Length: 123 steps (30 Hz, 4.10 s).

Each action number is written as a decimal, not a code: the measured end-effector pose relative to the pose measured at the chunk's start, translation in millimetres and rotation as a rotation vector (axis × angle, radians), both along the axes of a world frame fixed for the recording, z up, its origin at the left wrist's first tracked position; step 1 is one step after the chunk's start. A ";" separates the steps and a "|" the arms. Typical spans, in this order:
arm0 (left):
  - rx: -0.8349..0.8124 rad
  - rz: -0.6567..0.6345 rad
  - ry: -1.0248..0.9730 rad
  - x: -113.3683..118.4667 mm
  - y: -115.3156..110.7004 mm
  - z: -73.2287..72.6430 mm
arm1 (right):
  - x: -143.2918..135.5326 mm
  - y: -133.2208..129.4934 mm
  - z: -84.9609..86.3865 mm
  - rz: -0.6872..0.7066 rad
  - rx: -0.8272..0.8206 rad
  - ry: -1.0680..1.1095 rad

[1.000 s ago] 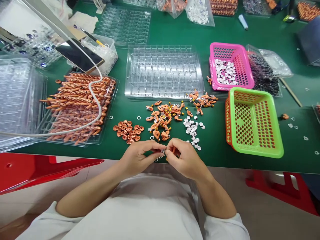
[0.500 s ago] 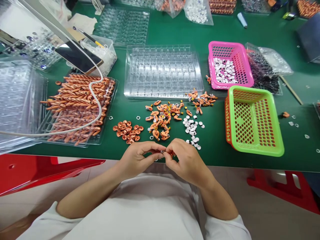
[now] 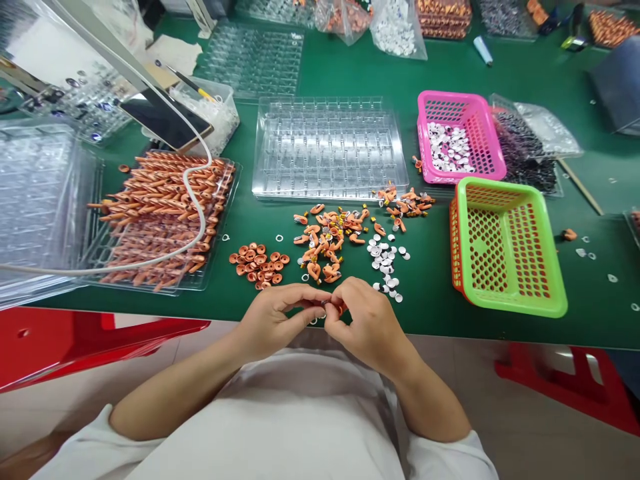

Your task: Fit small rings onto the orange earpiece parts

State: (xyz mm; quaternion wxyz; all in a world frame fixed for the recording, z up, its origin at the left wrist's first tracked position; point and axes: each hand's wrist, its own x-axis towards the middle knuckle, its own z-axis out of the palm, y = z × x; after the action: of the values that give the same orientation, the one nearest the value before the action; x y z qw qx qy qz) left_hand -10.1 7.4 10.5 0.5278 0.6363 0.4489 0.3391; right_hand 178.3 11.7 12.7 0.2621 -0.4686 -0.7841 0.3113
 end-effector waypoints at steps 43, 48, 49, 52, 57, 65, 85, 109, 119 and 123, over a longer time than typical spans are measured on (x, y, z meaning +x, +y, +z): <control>-0.173 0.141 -0.076 4.2 -2.9 6.5 | 5.9 -12.9 -1.9 0.014 -0.279 0.404; 0.021 0.095 0.030 0.1 -9.3 1.9 | 5.8 -14.6 -5.3 -0.006 -0.236 0.350; 0.031 0.082 0.036 -1.0 -11.2 1.5 | 5.7 -15.5 -6.2 -0.001 -0.214 0.334; -0.016 0.055 0.019 -4.2 -18.1 1.4 | 4.5 -18.1 -9.8 0.025 -0.120 0.282; -0.052 0.024 0.062 -11.0 -27.1 1.6 | 0.0 -19.3 -18.3 0.067 0.129 0.221; 0.413 0.220 0.587 -43.8 17.3 -9.9 | 7.6 -19.0 -15.0 0.103 0.050 0.270; -0.026 0.159 0.079 -2.2 25.2 11.7 | -1.9 -21.1 -15.2 0.016 0.155 0.431; -0.010 0.034 0.016 3.7 14.2 0.1 | 17.8 -5.5 -9.6 -0.173 -0.459 0.544; 0.297 -0.014 0.106 7.0 13.5 -6.5 | 16.8 1.9 1.3 -0.114 -0.389 0.382; 0.335 -0.024 0.143 6.8 12.9 -7.6 | 17.7 5.4 4.5 -0.078 -0.349 0.319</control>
State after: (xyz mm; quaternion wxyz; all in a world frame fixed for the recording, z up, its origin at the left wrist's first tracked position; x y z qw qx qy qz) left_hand -3.3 20.4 2.9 0.3854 0.7429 0.4149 0.3568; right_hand 196.0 17.2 17.2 0.3096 -0.4818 -0.6483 0.5017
